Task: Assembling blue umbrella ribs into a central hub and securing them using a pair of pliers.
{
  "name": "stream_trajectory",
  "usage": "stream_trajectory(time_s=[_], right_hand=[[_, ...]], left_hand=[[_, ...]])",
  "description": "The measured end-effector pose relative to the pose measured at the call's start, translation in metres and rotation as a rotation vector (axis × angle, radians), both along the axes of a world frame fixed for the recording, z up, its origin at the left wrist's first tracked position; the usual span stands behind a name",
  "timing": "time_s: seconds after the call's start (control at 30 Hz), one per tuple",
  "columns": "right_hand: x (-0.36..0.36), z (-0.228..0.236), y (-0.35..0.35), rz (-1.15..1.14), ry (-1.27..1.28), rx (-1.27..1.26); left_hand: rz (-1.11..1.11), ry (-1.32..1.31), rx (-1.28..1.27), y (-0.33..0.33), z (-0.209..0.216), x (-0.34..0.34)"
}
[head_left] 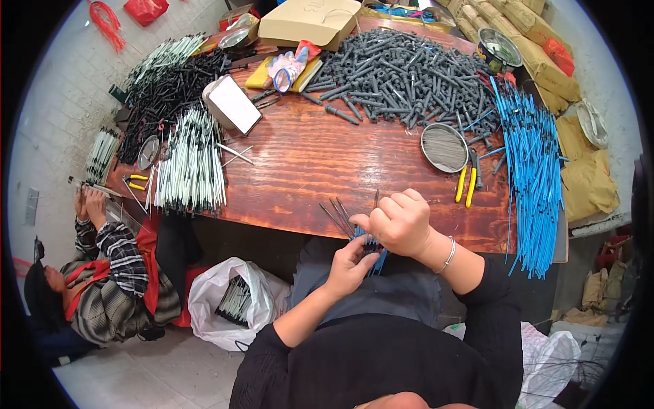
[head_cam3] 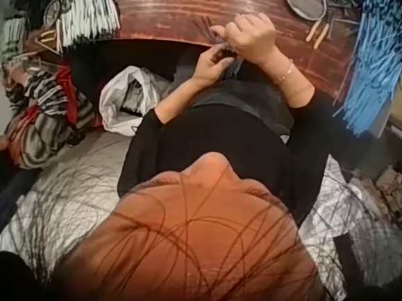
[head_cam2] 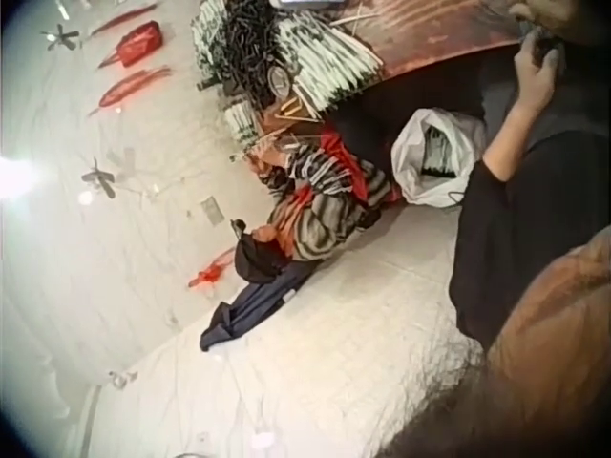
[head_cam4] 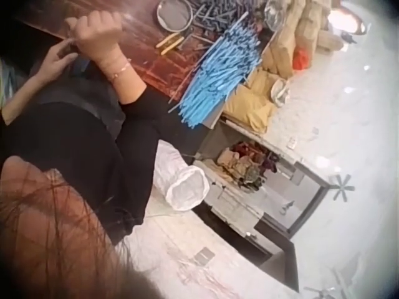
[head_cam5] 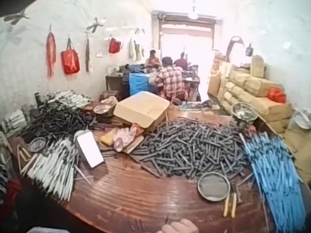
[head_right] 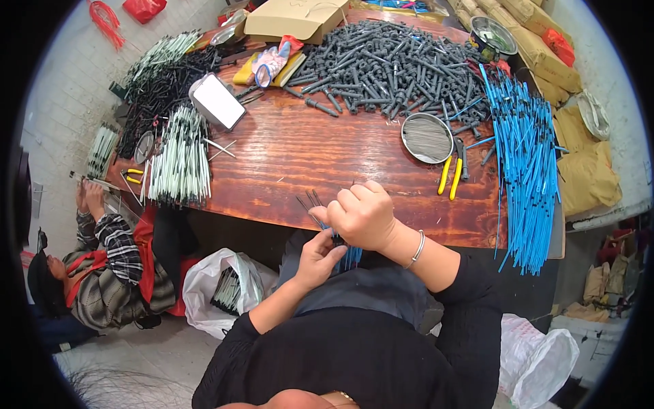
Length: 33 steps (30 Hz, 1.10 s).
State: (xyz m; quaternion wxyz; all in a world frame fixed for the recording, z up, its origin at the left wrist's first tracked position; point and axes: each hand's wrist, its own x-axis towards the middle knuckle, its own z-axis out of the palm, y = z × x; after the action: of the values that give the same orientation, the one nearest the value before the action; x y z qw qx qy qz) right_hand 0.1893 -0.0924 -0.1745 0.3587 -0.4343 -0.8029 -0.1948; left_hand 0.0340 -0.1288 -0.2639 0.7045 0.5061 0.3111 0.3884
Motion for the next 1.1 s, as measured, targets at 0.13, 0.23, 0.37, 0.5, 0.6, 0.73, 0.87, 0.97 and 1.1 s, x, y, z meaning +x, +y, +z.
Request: stream_trajectory(time_s=[0.13,0.23,0.37,0.5,0.6,0.73,0.87,0.97,1.1], right_hand=[[-0.003,0.000,0.001,0.001,0.006,-0.006],[-0.003,0.001,0.003,-0.009,-0.010,-0.028],[-0.004,0.000,0.003,-0.005,-0.031,-0.016],[-0.005,-0.004,0.003,0.028,-0.029,0.001],[-0.002,-0.003,0.001,0.037,-0.009,-0.012],[0.004,0.001,0.000,0.039,-0.054,-0.035],[0.004,-0.001,-0.002,0.094,0.000,-0.012],[0.002,0.001,-0.010,0.118,-0.046,-0.007],[0.004,-0.005,-0.022,0.176,-0.098,-0.027]], left_hand=[[-0.027,0.387,0.308,0.007,-0.003,-0.011],[0.237,0.341,0.392,0.002,-0.020,-0.024],[0.376,0.217,0.505,0.023,-0.010,-0.016],[0.035,0.041,0.481,0.054,-0.008,-0.004],[-0.213,0.005,0.436,0.063,-0.005,-0.006],[-0.423,0.072,0.401,0.073,-0.003,-0.008],[-0.562,0.118,0.581,0.088,-0.006,0.002],[-0.591,0.154,0.890,0.090,-0.014,0.011],[-0.608,0.166,1.028,0.084,-0.032,0.022]])
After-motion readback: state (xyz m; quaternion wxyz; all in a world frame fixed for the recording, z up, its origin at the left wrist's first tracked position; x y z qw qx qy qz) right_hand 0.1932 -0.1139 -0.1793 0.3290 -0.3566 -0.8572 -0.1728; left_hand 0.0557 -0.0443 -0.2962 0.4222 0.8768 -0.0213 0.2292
